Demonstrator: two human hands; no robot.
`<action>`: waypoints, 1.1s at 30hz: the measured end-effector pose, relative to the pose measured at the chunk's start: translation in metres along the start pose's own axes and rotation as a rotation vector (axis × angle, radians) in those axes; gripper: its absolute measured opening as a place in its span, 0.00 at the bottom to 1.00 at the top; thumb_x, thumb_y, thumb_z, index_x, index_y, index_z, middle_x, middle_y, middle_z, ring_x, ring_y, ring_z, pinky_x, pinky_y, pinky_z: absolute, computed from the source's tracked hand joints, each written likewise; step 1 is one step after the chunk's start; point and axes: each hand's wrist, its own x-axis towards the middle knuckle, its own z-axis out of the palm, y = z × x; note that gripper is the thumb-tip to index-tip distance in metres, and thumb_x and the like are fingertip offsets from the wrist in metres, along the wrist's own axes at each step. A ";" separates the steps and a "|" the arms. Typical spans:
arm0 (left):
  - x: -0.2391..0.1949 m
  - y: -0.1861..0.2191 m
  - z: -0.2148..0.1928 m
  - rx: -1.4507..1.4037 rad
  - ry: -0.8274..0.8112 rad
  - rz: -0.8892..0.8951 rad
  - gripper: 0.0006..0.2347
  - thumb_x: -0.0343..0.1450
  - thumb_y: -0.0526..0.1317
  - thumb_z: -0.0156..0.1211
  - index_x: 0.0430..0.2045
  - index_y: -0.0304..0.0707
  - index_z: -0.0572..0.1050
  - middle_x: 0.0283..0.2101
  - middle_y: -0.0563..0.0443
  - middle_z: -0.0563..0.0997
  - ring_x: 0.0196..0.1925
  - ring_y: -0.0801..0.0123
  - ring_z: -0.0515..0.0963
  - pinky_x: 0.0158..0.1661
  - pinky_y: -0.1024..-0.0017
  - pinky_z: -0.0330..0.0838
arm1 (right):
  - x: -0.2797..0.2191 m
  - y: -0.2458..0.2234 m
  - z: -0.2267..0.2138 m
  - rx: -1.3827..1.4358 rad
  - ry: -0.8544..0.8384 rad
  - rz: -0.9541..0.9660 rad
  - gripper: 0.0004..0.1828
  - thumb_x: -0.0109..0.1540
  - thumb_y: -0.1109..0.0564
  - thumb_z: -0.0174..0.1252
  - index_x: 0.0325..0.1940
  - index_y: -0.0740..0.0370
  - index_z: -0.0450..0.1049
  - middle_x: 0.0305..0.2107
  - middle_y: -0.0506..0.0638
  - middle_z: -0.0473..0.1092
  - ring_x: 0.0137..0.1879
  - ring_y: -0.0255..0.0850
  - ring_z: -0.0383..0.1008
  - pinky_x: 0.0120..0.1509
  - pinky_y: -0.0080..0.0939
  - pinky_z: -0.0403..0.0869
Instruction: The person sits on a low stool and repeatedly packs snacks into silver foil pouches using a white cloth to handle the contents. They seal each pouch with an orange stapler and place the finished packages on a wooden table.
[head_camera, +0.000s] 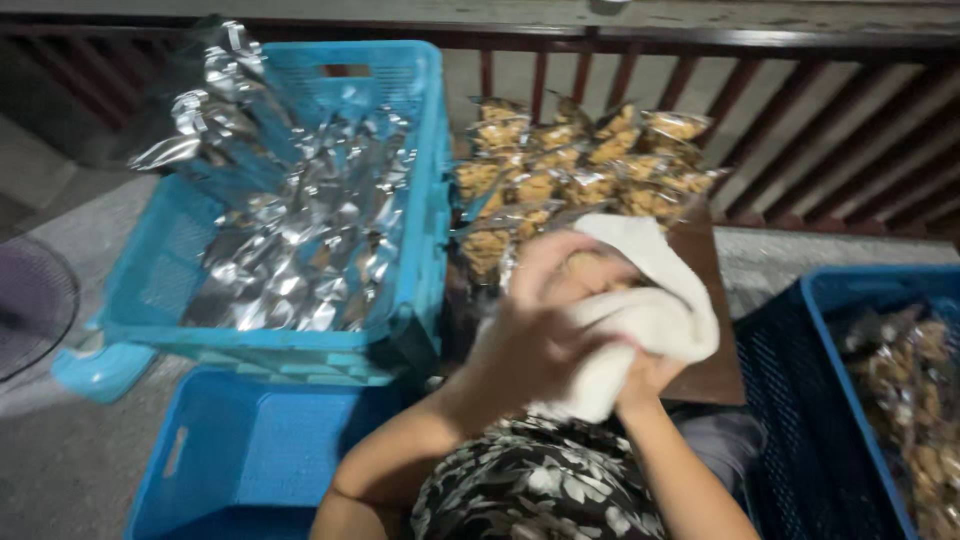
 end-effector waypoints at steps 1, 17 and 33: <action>-0.005 -0.014 0.007 -0.005 0.051 -0.020 0.18 0.74 0.48 0.67 0.54 0.39 0.75 0.60 0.43 0.71 0.65 0.52 0.73 0.65 0.58 0.72 | -0.004 0.007 -0.022 -0.036 0.090 -0.051 0.20 0.70 0.52 0.50 0.62 0.67 0.66 0.52 0.53 0.70 0.57 0.41 0.72 0.63 0.40 0.71; -0.051 -0.074 0.068 -0.377 -0.171 -0.822 0.14 0.70 0.47 0.64 0.33 0.30 0.82 0.29 0.50 0.83 0.34 0.76 0.78 0.39 0.76 0.72 | -0.062 0.047 -0.121 -0.455 0.173 -0.009 0.16 0.64 0.64 0.54 0.57 0.69 0.73 0.50 0.51 0.75 0.54 0.36 0.75 0.58 0.36 0.74; -0.041 -0.043 0.039 -0.380 -0.201 -0.741 0.10 0.68 0.36 0.63 0.41 0.32 0.76 0.38 0.46 0.85 0.42 0.68 0.85 0.45 0.73 0.77 | -0.017 -0.044 -0.033 -0.852 -0.056 -0.628 0.26 0.61 0.58 0.64 0.63 0.64 0.71 0.57 0.60 0.57 0.70 0.50 0.65 0.81 0.52 0.63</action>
